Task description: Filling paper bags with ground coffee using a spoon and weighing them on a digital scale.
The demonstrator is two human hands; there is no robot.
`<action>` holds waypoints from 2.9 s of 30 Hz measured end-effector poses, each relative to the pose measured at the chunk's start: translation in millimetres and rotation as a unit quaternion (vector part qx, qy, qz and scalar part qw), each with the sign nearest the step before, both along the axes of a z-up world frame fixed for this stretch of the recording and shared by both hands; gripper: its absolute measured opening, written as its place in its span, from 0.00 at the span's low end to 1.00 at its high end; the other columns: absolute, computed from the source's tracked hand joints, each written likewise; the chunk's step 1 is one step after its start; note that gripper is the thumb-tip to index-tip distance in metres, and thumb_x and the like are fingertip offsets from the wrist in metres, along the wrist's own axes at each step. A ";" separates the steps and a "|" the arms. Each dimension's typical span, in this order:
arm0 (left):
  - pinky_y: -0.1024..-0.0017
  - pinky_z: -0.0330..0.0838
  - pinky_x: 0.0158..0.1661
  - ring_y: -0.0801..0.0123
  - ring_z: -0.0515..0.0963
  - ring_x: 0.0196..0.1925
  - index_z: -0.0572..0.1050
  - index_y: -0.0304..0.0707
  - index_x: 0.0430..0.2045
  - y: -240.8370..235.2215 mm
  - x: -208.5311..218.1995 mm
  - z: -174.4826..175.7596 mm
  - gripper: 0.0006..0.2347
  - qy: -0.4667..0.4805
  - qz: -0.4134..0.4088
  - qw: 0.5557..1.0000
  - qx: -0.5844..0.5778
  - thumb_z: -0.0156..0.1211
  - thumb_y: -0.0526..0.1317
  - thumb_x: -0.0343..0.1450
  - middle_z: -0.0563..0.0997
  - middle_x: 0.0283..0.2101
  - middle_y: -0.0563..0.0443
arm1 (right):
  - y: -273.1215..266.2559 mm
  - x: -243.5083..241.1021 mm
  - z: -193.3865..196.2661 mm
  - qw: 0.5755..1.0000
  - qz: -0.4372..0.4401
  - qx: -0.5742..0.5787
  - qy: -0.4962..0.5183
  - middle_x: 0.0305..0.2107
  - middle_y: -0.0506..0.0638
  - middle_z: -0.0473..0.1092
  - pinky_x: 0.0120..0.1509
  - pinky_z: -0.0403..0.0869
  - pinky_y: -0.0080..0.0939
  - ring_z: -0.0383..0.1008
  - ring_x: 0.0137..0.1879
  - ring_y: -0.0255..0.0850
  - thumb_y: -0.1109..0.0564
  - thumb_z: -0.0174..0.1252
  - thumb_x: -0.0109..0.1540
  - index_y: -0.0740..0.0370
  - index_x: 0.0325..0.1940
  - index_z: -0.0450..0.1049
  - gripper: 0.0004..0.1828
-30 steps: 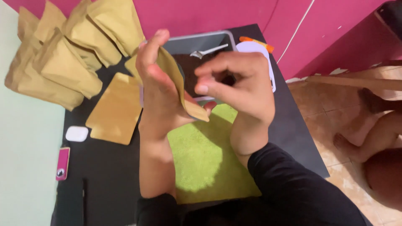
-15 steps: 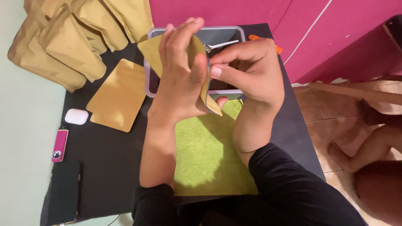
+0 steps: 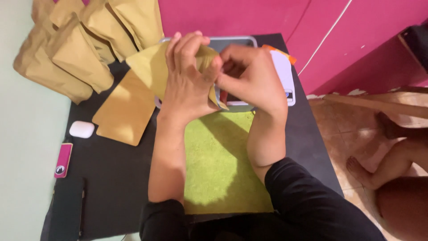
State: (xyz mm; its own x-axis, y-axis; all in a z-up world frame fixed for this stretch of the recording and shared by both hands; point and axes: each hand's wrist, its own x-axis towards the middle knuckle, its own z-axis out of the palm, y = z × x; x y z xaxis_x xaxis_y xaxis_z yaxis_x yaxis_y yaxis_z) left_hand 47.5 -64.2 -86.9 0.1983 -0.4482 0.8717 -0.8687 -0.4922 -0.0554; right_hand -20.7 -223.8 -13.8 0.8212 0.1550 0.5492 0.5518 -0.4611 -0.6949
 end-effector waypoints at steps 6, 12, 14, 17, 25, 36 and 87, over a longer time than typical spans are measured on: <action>0.27 0.25 0.78 0.36 0.31 0.83 0.15 0.67 0.75 7.9 3.7 -8.1 0.70 0.121 -0.046 0.991 0.042 0.81 0.76 0.62 0.30 0.78 0.36 | -0.1 16.4 -16.7 0.996 -0.059 -0.031 -0.059 0.13 0.39 0.57 0.30 0.55 0.33 0.53 0.25 0.26 0.61 0.56 0.59 0.57 0.21 0.64 0.13; 0.50 0.52 0.68 0.57 0.54 0.64 0.56 0.50 0.55 -2.7 0.8 5.9 0.23 0.153 -0.062 0.965 -0.202 0.46 0.62 0.75 0.54 0.57 0.51 | -2.0 26.6 -25.2 0.989 -0.072 -0.054 -0.121 0.15 0.45 0.63 0.37 0.64 0.39 0.63 0.27 0.40 0.58 0.61 0.62 0.54 0.24 0.71 0.12; 0.63 0.64 0.50 0.58 0.70 0.40 0.68 0.42 0.31 -2.9 3.1 8.8 0.14 0.139 -0.060 0.954 -0.258 0.56 0.53 0.75 0.63 0.34 0.55 | -2.0 28.8 -29.0 0.987 -0.052 -0.080 -0.128 0.15 0.50 0.69 0.41 0.71 0.42 0.75 0.28 0.50 0.55 0.63 0.63 0.52 0.27 0.78 0.10; 0.60 0.67 0.37 0.56 0.74 0.27 0.67 0.46 0.25 1.8 5.2 7.3 0.13 0.205 -0.048 0.959 -0.189 0.52 0.49 0.77 0.66 0.22 0.53 | -2.8 31.8 -35.0 0.969 -0.067 -0.147 -0.185 0.23 0.49 0.74 0.66 0.62 0.58 0.76 0.46 0.51 0.51 0.60 0.68 0.54 0.27 0.76 0.15; 0.58 0.70 0.34 0.52 0.79 0.31 0.68 0.42 0.24 21.8 10.5 1.7 0.12 0.125 0.036 0.990 -0.050 0.55 0.46 0.74 0.72 0.23 0.49 | -10.6 40.9 -36.3 0.974 -0.022 -0.099 -0.202 0.18 0.52 0.67 0.51 0.70 0.47 0.69 0.39 0.50 0.56 0.67 0.61 0.58 0.31 0.79 0.06; 0.68 0.68 0.29 0.57 0.73 0.17 0.64 0.47 0.06 18.3 6.3 -1.7 0.14 0.120 0.034 0.976 -0.179 0.65 0.38 0.60 0.65 0.10 0.54 | -0.8 30.5 -22.8 0.965 -0.025 -0.258 -0.035 0.18 0.56 0.72 0.36 0.71 0.61 0.75 0.31 0.64 0.54 0.64 0.56 0.58 0.31 0.75 0.06; 0.62 0.66 0.30 0.56 0.75 0.22 0.67 0.43 0.18 -14.9 10.1 -10.6 0.08 0.047 0.209 0.966 -0.144 0.60 0.37 0.65 0.69 0.17 0.51 | 4.5 94.0 -64.9 0.997 -0.059 -0.027 0.040 0.27 0.47 0.70 0.40 0.69 0.49 0.69 0.40 0.47 0.59 0.56 0.61 0.59 0.33 0.78 0.06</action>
State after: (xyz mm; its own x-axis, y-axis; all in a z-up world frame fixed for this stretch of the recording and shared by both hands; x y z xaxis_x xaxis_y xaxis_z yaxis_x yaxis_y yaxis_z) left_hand 57.6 -79.1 -97.5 0.3931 -0.0536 0.9179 -0.5852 -0.7846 0.2048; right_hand 73.3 -219.3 -78.7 0.8762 0.0821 0.4748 0.4351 -0.5584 -0.7063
